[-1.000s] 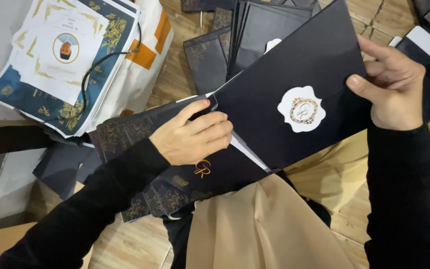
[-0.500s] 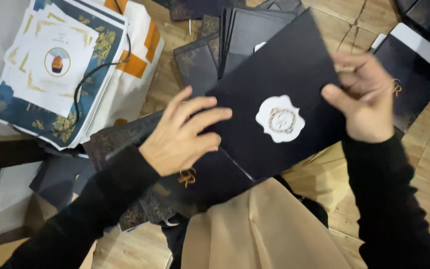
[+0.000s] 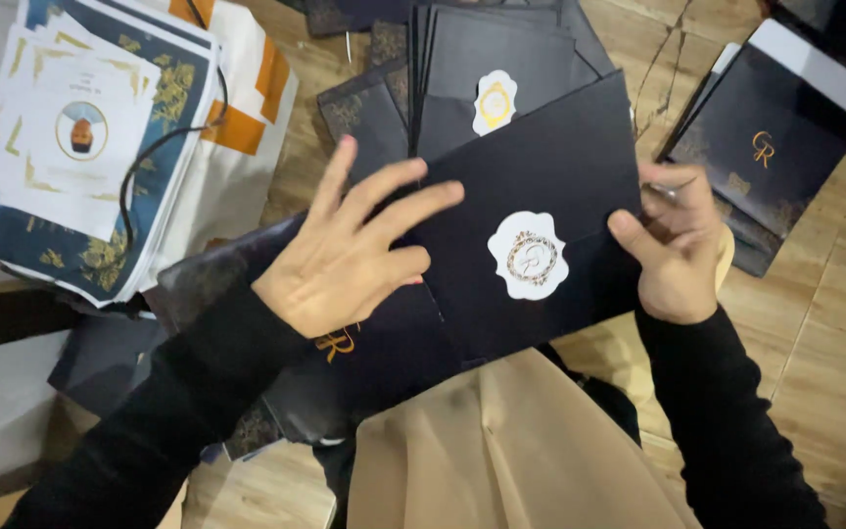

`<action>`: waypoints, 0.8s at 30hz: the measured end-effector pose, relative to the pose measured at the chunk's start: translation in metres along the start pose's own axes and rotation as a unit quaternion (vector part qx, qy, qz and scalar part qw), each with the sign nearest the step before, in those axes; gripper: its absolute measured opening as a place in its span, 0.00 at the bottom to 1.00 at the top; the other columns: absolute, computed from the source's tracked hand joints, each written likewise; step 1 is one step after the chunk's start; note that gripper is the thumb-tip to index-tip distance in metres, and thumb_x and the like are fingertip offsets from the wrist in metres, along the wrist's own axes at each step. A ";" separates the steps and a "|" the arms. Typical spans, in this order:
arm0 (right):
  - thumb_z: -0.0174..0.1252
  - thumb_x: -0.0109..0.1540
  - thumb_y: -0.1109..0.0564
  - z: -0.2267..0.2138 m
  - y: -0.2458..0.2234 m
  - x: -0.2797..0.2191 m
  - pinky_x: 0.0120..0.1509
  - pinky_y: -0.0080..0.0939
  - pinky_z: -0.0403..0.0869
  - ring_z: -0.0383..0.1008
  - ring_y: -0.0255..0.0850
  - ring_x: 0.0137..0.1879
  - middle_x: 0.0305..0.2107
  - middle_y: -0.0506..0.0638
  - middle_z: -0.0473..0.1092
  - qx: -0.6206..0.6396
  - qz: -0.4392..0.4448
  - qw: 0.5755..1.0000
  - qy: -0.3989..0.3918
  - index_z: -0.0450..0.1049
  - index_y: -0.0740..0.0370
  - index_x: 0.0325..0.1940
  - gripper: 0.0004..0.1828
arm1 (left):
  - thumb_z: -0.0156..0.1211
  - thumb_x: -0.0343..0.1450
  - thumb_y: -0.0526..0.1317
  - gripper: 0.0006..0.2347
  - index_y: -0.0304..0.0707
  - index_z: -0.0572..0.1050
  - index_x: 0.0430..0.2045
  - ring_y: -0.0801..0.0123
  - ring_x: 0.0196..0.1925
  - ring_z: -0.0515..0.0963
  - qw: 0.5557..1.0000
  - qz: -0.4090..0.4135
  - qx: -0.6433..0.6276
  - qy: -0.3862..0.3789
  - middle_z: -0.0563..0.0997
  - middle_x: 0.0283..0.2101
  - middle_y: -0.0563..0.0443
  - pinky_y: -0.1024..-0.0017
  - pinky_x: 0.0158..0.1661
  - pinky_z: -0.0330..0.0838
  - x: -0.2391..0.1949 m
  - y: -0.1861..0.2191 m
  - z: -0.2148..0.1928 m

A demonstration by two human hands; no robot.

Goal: Assembling decorative folders by inserting paper cards and stacking the finished products

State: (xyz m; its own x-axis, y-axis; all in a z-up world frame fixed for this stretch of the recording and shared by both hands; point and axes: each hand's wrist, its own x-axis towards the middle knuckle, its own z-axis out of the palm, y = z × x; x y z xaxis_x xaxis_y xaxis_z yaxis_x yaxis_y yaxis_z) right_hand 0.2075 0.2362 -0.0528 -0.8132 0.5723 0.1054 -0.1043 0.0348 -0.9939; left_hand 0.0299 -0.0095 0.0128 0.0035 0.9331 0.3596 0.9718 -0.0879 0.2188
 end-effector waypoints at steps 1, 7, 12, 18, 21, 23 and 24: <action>0.55 0.55 0.67 -0.001 0.003 -0.001 0.54 0.30 0.68 0.69 0.36 0.47 0.45 0.56 0.67 0.019 0.007 1.000 0.020 0.59 0.62 0.47 0.19 | 0.70 0.58 0.39 0.12 0.45 0.70 0.24 0.52 0.62 0.54 0.999 -0.019 0.036 -0.008 0.59 0.60 0.46 0.37 0.57 0.39 0.000 -0.002 -0.003; 0.59 0.53 0.64 -0.033 0.024 0.009 0.53 0.26 0.67 0.69 0.31 0.44 0.42 0.51 0.68 0.048 -0.049 0.993 0.101 0.60 0.59 0.49 0.23 | 0.50 0.69 0.51 0.23 0.44 0.57 0.55 0.46 0.70 0.48 0.919 -0.325 -0.010 0.221 0.60 0.59 0.48 0.46 0.65 0.37 -0.036 0.020 -0.030; 0.58 0.53 0.66 -0.022 0.030 0.006 0.54 0.28 0.67 0.69 0.32 0.46 0.45 0.53 0.67 0.089 -0.077 0.986 0.118 0.59 0.60 0.52 0.25 | 0.50 0.67 0.41 0.23 0.30 0.54 0.55 0.64 0.58 0.62 0.731 -0.464 -0.335 0.372 0.62 0.57 0.41 0.71 0.59 0.54 -0.088 0.022 0.032; 0.58 0.55 0.60 0.007 0.029 -0.002 0.61 0.31 0.65 0.68 0.34 0.51 0.47 0.52 0.66 0.130 -0.081 0.985 0.083 0.57 0.61 0.55 0.27 | 0.60 0.62 0.34 0.12 0.40 0.69 0.37 0.73 0.42 0.74 0.606 -0.536 -0.424 0.407 0.76 0.42 0.50 0.75 0.49 0.67 -0.097 0.033 0.062; 0.53 0.57 0.68 0.006 0.036 -0.005 0.54 0.42 0.72 0.72 0.43 0.47 0.41 0.59 0.69 0.113 -0.072 0.988 0.079 0.57 0.66 0.53 0.22 | 0.61 0.62 0.30 0.03 0.30 0.74 0.24 0.78 0.27 0.70 0.610 -0.501 -0.474 0.391 0.77 0.24 0.48 0.73 0.29 0.74 -0.084 0.034 0.048; 0.53 0.57 0.69 0.009 0.031 -0.008 0.56 0.43 0.72 0.71 0.43 0.49 0.43 0.59 0.68 0.130 -0.085 0.985 0.075 0.57 0.64 0.52 0.21 | 0.61 0.62 0.29 0.05 0.31 0.74 0.27 0.77 0.28 0.72 0.600 -0.501 -0.475 0.405 0.77 0.25 0.48 0.72 0.30 0.75 -0.091 0.033 0.052; 0.53 0.57 0.69 0.008 0.031 -0.007 0.56 0.43 0.72 0.71 0.43 0.49 0.43 0.59 0.68 0.130 -0.087 0.985 0.075 0.57 0.64 0.52 0.21 | 0.61 0.62 0.29 0.05 0.31 0.74 0.27 0.77 0.28 0.72 0.601 -0.499 -0.475 0.405 0.77 0.25 0.48 0.72 0.30 0.75 -0.094 0.033 0.055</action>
State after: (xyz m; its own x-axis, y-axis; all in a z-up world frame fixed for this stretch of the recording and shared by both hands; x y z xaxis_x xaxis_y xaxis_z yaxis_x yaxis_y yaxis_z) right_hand 0.2059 0.2268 -0.0843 -0.6786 0.6917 0.2473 -0.3933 -0.0578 -0.9176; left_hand 0.0747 -0.0806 -0.0636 -0.9592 0.2442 -0.1427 -0.1813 -0.1438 0.9729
